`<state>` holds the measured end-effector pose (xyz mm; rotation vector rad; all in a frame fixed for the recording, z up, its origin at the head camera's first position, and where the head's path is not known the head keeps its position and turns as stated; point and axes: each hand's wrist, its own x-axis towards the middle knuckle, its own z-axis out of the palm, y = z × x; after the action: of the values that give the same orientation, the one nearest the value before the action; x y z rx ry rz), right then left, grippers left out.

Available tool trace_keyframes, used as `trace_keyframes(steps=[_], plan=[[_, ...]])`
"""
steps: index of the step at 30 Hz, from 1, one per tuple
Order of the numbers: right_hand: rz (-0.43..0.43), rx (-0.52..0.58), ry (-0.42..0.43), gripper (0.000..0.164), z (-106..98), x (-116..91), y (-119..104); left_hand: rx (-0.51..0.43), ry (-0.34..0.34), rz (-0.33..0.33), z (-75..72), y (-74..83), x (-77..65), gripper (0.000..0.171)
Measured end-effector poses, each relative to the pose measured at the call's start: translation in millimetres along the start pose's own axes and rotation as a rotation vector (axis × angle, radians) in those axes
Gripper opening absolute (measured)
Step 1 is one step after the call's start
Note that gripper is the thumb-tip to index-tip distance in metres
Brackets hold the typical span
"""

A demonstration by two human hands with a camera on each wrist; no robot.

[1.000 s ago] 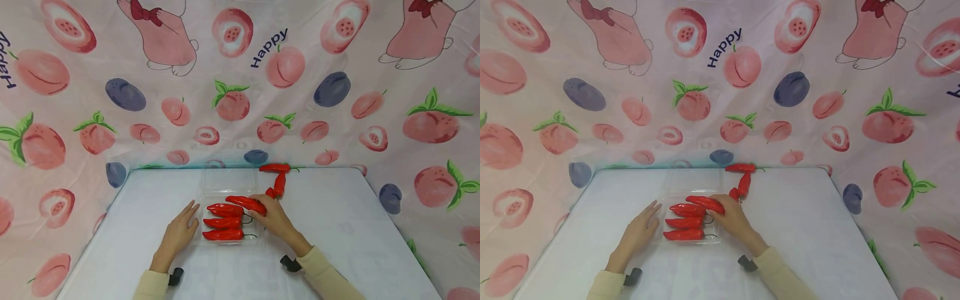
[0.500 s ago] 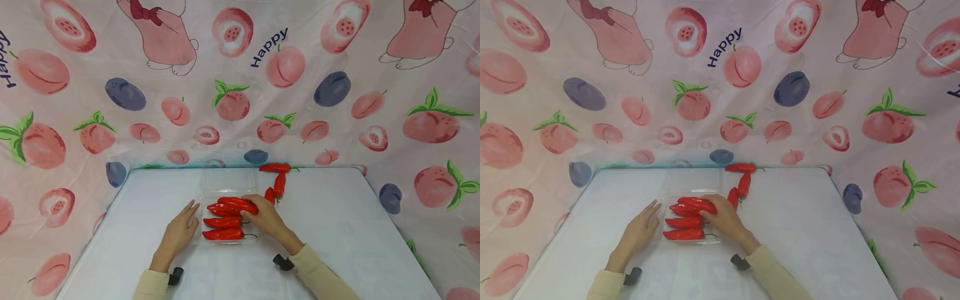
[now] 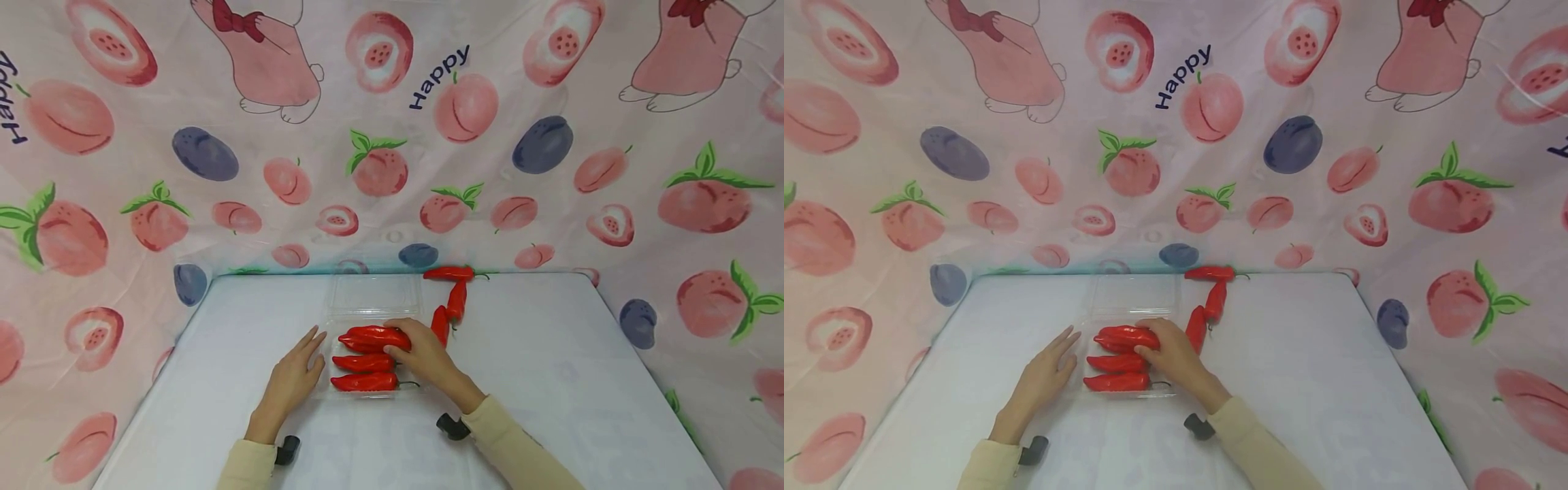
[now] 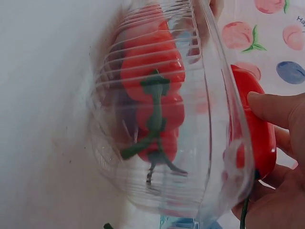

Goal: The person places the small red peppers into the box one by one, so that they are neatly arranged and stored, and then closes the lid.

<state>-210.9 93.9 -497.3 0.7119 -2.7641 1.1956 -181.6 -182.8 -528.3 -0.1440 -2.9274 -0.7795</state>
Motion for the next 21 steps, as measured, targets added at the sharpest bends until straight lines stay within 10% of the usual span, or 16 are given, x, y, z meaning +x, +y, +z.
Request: trace_keyframes(steps=[21], plan=[[0.068, -0.014, -0.045, 0.05, 19, 6, -7, 0.002, -0.022, -0.021, -0.9, 2.3, 0.3, 0.05]])
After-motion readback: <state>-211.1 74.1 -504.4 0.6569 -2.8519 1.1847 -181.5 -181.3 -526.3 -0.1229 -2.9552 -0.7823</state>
